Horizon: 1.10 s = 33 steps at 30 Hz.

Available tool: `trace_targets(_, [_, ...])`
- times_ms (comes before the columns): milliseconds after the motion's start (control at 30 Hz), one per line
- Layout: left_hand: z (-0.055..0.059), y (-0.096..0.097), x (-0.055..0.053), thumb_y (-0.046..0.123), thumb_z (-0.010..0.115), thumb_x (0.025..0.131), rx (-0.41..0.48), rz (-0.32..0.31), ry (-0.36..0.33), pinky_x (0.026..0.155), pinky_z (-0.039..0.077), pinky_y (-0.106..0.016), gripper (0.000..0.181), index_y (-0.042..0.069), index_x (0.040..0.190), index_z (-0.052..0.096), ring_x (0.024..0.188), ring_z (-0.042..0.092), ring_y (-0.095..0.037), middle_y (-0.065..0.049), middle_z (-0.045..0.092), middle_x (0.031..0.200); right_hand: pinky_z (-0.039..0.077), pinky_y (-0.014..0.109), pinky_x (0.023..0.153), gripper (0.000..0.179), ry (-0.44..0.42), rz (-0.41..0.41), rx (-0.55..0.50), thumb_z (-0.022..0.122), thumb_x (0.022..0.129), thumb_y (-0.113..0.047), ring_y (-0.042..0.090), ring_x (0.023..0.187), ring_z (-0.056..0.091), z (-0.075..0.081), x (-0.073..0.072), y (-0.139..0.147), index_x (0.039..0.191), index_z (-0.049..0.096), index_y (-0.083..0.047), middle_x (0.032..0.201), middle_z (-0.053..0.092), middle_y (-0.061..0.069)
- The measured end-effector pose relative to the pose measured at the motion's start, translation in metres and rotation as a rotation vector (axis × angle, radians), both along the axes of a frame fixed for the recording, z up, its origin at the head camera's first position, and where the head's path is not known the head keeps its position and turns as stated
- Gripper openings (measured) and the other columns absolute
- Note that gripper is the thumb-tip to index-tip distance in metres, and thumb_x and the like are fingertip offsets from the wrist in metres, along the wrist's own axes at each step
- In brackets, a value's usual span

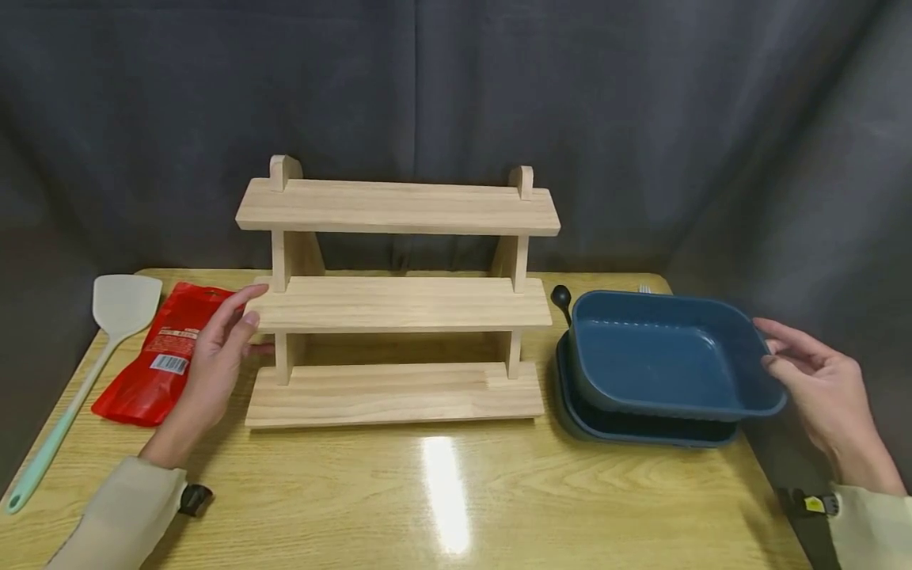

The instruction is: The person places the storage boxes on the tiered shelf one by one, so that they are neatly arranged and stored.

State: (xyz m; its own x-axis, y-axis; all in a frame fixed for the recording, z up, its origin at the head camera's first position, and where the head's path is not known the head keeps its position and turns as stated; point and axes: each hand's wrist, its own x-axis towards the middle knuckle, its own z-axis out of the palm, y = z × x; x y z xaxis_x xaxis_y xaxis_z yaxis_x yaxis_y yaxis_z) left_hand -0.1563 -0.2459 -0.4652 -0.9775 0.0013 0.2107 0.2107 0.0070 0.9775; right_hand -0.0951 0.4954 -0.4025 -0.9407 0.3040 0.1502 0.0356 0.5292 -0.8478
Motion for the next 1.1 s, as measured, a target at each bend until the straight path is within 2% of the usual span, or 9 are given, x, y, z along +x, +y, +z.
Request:
trace_targets(233, [-0.003, -0.004, 0.004, 0.019, 0.055, 0.116, 0.015, -0.016, -0.021, 0.091, 0.06, -0.025, 0.049, 0.017, 0.164, 0.05, 0.128, 0.055, -0.021, -0.004, 0.044, 0.16, 0.047, 0.011, 0.065, 0.049, 0.025, -0.007, 0.02, 0.066, 0.101, 0.003, -0.002, 0.078, 0.066, 0.013, -0.001, -0.009, 0.148, 0.069, -0.008, 0.1, 0.066, -0.009])
trace_targets(367, [-0.004, -0.004, 0.004, 0.019, 0.055, 0.116, 0.018, -0.012, -0.019, 0.091, 0.061, -0.026, 0.048, 0.018, 0.164, 0.051, 0.128, 0.054, -0.021, -0.004, 0.045, 0.159, 0.045, 0.013, 0.056, 0.048, 0.069, -0.012, -0.054, 0.064, 0.1, 0.006, 0.001, 0.07, 0.062, 0.026, -0.006, -0.015, 0.146, 0.07, -0.007, 0.099, 0.065, -0.005])
trace_targets(433, [-0.004, -0.004, 0.004, 0.02, 0.056, 0.116, 0.012, -0.005, -0.02, 0.09, 0.061, -0.025, 0.048, 0.018, 0.164, 0.051, 0.128, 0.054, -0.021, -0.004, 0.045, 0.159, 0.039, 0.018, 0.046, 0.048, 0.089, -0.021, -0.069, 0.063, 0.1, 0.006, 0.004, 0.059, 0.055, 0.033, -0.009, -0.019, 0.146, 0.071, -0.007, 0.099, 0.064, -0.003])
trace_targets(533, [-0.004, -0.004, 0.003, 0.021, 0.056, 0.116, 0.02, -0.001, -0.022, 0.09, 0.061, -0.026, 0.048, 0.018, 0.164, 0.051, 0.126, 0.054, -0.022, -0.005, 0.045, 0.158, 0.03, 0.024, 0.04, 0.048, 0.114, -0.045, -0.047, 0.062, 0.101, 0.006, 0.008, 0.051, 0.042, 0.046, -0.014, -0.026, 0.147, 0.07, -0.008, 0.1, 0.062, -0.003])
trace_targets(600, [-0.005, -0.003, 0.002, 0.021, 0.056, 0.116, 0.019, -0.008, -0.025, 0.09, 0.061, -0.026, 0.049, 0.018, 0.164, 0.051, 0.127, 0.054, -0.023, -0.005, 0.045, 0.159, 0.027, 0.025, 0.039, 0.049, 0.152, -0.042, -0.094, 0.062, 0.101, 0.008, 0.008, 0.048, 0.037, 0.055, -0.018, -0.03, 0.146, 0.071, -0.008, 0.1, 0.061, -0.002])
trace_targets(700, [-0.005, -0.002, 0.0, 0.022, 0.056, 0.116, 0.014, -0.013, -0.027, 0.09, 0.061, -0.026, 0.049, 0.019, 0.165, 0.05, 0.127, 0.054, -0.023, -0.005, 0.044, 0.159, 0.04, 0.01, 0.044, 0.049, 0.218, 0.003, -0.26, 0.06, 0.1, 0.013, 0.005, 0.051, 0.048, 0.067, -0.025, -0.036, 0.143, 0.072, -0.005, 0.097, 0.063, 0.002])
trace_targets(833, [-0.003, -0.002, -0.002, 0.022, 0.056, 0.116, 0.012, -0.008, -0.025, 0.089, 0.061, -0.025, 0.049, 0.019, 0.164, 0.05, 0.127, 0.053, -0.023, -0.005, 0.045, 0.158, 0.054, 0.011, 0.058, 0.045, 0.268, 0.019, -0.411, 0.061, 0.1, 0.014, 0.008, 0.069, 0.059, 0.08, -0.035, -0.048, 0.14, 0.073, -0.002, 0.096, 0.065, 0.005])
trace_targets(1000, [0.0, -0.003, -0.002, 0.022, 0.054, 0.117, 0.027, -0.037, -0.018, 0.089, 0.061, -0.026, 0.048, 0.018, 0.165, 0.05, 0.128, 0.052, -0.024, -0.006, 0.043, 0.158, 0.054, 0.008, 0.072, 0.04, 0.281, -0.056, -0.393, 0.066, 0.102, 0.008, 0.013, 0.087, 0.051, 0.095, -0.047, -0.067, 0.139, 0.074, -0.002, 0.098, 0.061, 0.005])
trace_targets(1100, [0.0, -0.003, -0.002, 0.022, 0.054, 0.117, 0.025, -0.05, -0.023, 0.089, 0.062, -0.027, 0.048, 0.019, 0.165, 0.049, 0.13, 0.052, -0.023, -0.007, 0.042, 0.159, 0.057, 0.012, 0.081, 0.038, 0.295, -0.063, -0.411, 0.071, 0.102, 0.004, 0.014, 0.088, 0.053, 0.104, -0.054, -0.079, 0.139, 0.074, -0.002, 0.099, 0.062, 0.006])
